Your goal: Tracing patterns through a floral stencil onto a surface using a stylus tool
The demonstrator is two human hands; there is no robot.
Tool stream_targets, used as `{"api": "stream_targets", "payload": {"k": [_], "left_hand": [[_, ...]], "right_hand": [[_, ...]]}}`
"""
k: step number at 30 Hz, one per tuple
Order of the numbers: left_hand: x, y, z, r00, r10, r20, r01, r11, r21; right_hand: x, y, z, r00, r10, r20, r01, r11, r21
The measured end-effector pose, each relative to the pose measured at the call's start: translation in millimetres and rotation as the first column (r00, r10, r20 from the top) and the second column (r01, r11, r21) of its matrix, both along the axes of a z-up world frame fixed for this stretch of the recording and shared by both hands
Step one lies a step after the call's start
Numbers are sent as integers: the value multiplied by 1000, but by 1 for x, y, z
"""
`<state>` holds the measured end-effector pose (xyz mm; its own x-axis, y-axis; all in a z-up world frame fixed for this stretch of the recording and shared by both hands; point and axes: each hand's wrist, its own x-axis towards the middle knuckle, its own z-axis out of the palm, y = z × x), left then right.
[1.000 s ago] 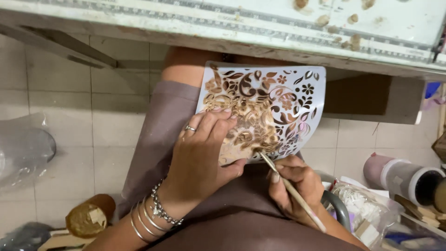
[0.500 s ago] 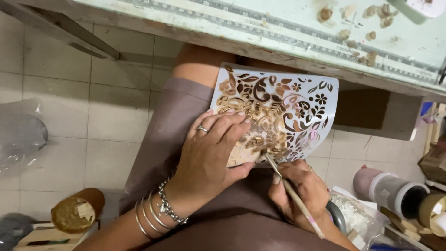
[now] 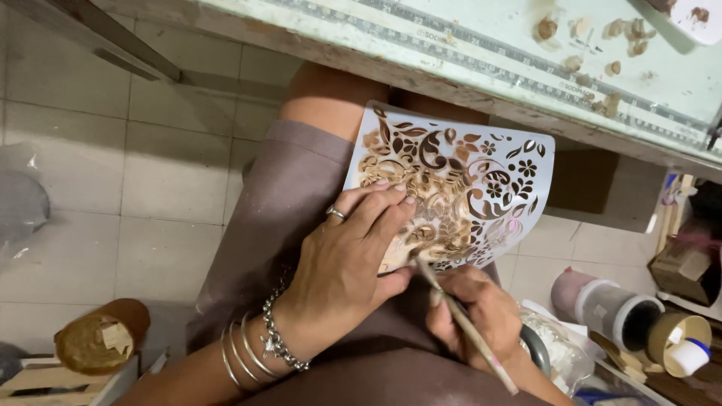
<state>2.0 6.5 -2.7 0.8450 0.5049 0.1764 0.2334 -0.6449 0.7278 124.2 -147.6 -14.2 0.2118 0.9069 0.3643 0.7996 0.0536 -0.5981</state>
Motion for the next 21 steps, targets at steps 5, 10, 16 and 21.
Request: {"api": "stream_targets", "payload": {"k": [5,10,16,21], "left_hand": [[0,-2,-1,1000,12,-28,-12,1000,9],[0,0,0,1000,9,-18,-9,1000,-7],[0,0,0,998,20,-54,-20,1000,-2],[0,2,0,999,7,-40,-8,1000,-30]], "right_hand": [[-3,-12,7,947,-266,179,319,835,-449],[-6,11,17,998,-10,66,13,999,-46],[-4,1,9,961,-115,252,134,989,-58],[-6,6,15,995,-35,98,43,996,-80]]}}
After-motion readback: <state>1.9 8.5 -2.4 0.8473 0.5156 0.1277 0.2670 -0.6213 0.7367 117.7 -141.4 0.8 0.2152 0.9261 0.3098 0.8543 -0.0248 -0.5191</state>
